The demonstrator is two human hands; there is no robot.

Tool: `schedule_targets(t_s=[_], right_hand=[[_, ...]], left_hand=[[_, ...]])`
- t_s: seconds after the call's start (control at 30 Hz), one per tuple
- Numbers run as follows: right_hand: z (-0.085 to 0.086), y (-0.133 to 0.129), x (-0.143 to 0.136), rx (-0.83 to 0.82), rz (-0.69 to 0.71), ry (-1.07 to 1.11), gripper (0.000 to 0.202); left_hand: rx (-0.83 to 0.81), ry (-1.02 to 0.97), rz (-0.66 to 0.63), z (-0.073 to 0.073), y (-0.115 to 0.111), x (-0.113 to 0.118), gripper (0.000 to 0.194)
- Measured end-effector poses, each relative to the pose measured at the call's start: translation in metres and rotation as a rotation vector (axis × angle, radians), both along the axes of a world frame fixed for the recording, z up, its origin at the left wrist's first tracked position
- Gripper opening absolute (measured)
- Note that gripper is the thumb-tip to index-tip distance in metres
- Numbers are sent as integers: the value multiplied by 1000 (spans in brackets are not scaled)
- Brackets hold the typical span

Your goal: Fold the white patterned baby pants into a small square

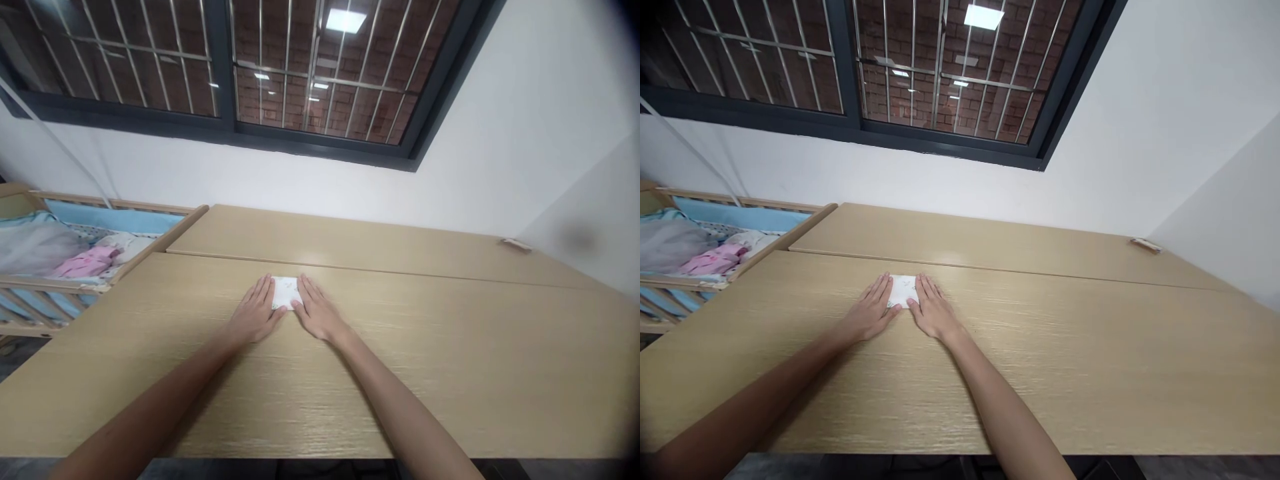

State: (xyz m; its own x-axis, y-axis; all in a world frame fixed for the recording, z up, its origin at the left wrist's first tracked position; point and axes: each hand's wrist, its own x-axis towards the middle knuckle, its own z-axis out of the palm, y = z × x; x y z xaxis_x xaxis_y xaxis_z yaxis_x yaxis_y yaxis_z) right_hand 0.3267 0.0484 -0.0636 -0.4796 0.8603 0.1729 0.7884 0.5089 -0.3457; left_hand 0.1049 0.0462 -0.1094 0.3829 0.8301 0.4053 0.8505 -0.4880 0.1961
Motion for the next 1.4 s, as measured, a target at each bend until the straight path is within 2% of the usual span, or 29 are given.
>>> schedule_targets(t_s=[0.1,0.2,0.27,0.33,0.43,0.57,0.73,0.9,1.03,1.1,1.17,1.27,1.33,1.4], right_hand=[[-1,0,7,-57,-39,23,81],[4,-1,15,-44,-95,47,82],[9,-3,18,47,-48,75,79],[12,-5,19,112,51,96,74],[10,-4,16,85,134,103,71],[1,4,12,76,151,113,70],[-2,15,7,118,88,197,62],[-2,13,4,121,44,298,53],[6,8,0,15,41,581,42],[16,9,-4,-66,44,769,42],[29,14,-7,-142,31,906,46],[46,29,-10,-236,-23,968,56],[50,43,-11,-256,-88,910,59],[45,59,-12,-250,-155,793,59]], left_hand=[[33,-8,12,2,0,-3,82],[71,-10,-81,13,1,-7,69],[61,-8,-162,20,1,-9,58],[39,-10,-186,25,1,-10,55],[20,-29,-155,25,2,-10,61],[-4,-87,-107,21,7,-9,60],[25,-139,-98,23,8,-3,41],[44,-139,-87,38,3,-2,34],[65,-225,-35,59,-3,-7,36],[0,-406,-1,69,-7,-9,35],[-152,-665,9,76,-9,-9,36],[-456,-1015,-43,75,-9,-4,45],[-603,-1097,-73,66,-8,0,47],[-601,-983,-43,55,-8,3,45]])
